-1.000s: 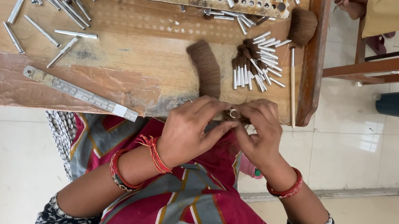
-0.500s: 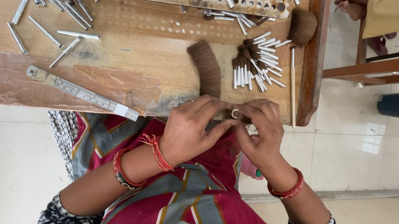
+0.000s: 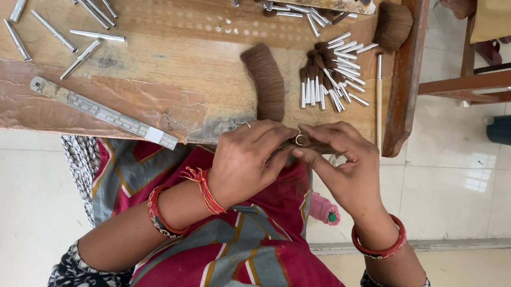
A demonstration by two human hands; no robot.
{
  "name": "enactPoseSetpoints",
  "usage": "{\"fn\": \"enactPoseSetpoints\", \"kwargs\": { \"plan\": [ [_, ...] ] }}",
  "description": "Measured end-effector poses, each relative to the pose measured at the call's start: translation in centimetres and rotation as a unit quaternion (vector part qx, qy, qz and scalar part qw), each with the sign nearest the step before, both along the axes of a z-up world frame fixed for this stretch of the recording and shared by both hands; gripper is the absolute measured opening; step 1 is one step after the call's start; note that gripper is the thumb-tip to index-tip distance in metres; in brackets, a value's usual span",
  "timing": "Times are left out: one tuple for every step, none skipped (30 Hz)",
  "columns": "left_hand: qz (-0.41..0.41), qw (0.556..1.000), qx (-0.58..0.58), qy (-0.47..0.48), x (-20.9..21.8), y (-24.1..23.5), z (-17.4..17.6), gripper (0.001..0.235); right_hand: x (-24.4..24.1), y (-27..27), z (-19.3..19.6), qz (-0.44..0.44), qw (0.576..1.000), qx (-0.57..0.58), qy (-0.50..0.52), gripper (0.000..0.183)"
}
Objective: The person manually inserts brown bristles into metal tubes to assemble small metal brushes.
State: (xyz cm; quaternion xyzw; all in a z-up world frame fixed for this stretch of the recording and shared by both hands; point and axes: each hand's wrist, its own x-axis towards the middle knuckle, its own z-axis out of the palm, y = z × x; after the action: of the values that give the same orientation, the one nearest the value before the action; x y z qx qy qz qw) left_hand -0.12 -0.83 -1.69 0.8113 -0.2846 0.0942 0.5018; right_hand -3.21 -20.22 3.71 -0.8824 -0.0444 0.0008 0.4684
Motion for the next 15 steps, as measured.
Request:
{"fn": "enactPoseSetpoints", "kwargs": {
  "plan": [
    [-0.001,1.000,0.000,0.000,0.0,0.0,0.0,0.022,0.0,0.1,-0.1,-0.001,1.000,0.000,0.000,0.036],
    [-0.002,1.000,-0.003,-0.003,0.0,0.0,0.0,0.022,0.1,0.1,-0.2,-0.011,1.000,-0.001,0.001,0.033],
    [-0.001,1.000,-0.005,-0.006,0.1,0.0,-0.1,0.022,0.1,0.3,-0.3,-0.020,1.000,-0.002,0.001,0.031],
    [-0.001,1.000,-0.005,-0.006,0.1,0.0,-0.1,0.022,0.2,0.4,-0.5,-0.020,1.000,-0.001,0.001,0.031],
    [0.000,1.000,-0.009,-0.005,0.1,0.0,-0.1,0.021,0.2,0.4,-0.6,-0.023,1.000,0.003,-0.006,0.028],
    [0.001,1.000,-0.014,-0.004,0.1,0.0,-0.1,0.020,0.2,0.5,-0.6,-0.027,1.000,0.007,-0.013,0.025],
    [0.001,1.000,-0.014,-0.004,0.1,0.0,-0.1,0.020,0.1,0.5,-0.9,-0.027,1.000,0.007,-0.012,0.025],
    [0.001,1.000,-0.017,-0.003,0.1,0.0,-0.1,0.020,0.1,0.5,-1.0,-0.029,0.999,0.016,-0.021,0.023],
    [0.000,1.000,-0.021,-0.004,0.1,-0.1,0.0,0.019,0.1,0.5,-1.2,-0.032,0.999,0.025,-0.032,0.021],
    [0.000,1.000,-0.022,-0.006,0.1,-0.1,0.1,0.019,0.1,0.5,-1.5,-0.032,0.999,0.024,-0.034,0.021],
    [-0.001,1.000,-0.024,-0.005,0.1,-0.1,0.2,0.019,0.1,0.4,-1.7,-0.046,0.998,0.040,-0.028,0.019],
    [-0.001,1.000,-0.026,-0.005,0.1,0.0,0.4,0.019,0.0,0.5,-1.9,-0.061,0.996,0.057,-0.022,0.018],
    [0.000,1.000,-0.027,-0.007,0.1,0.2,1.0,0.019,-0.2,0.5,-2.1,-0.059,0.996,0.056,-0.025,0.018],
    [0.000,0.999,-0.035,-0.011,0.1,0.4,1.7,0.023,-0.5,0.4,-2.3,-0.079,0.992,0.090,-0.030,0.016],
    [-0.001,0.999,-0.044,-0.014,0.1,0.6,2.3,0.027,-0.8,0.4,-2.5,-0.099,0.987,0.123,-0.033,0.014]
  ]
}}
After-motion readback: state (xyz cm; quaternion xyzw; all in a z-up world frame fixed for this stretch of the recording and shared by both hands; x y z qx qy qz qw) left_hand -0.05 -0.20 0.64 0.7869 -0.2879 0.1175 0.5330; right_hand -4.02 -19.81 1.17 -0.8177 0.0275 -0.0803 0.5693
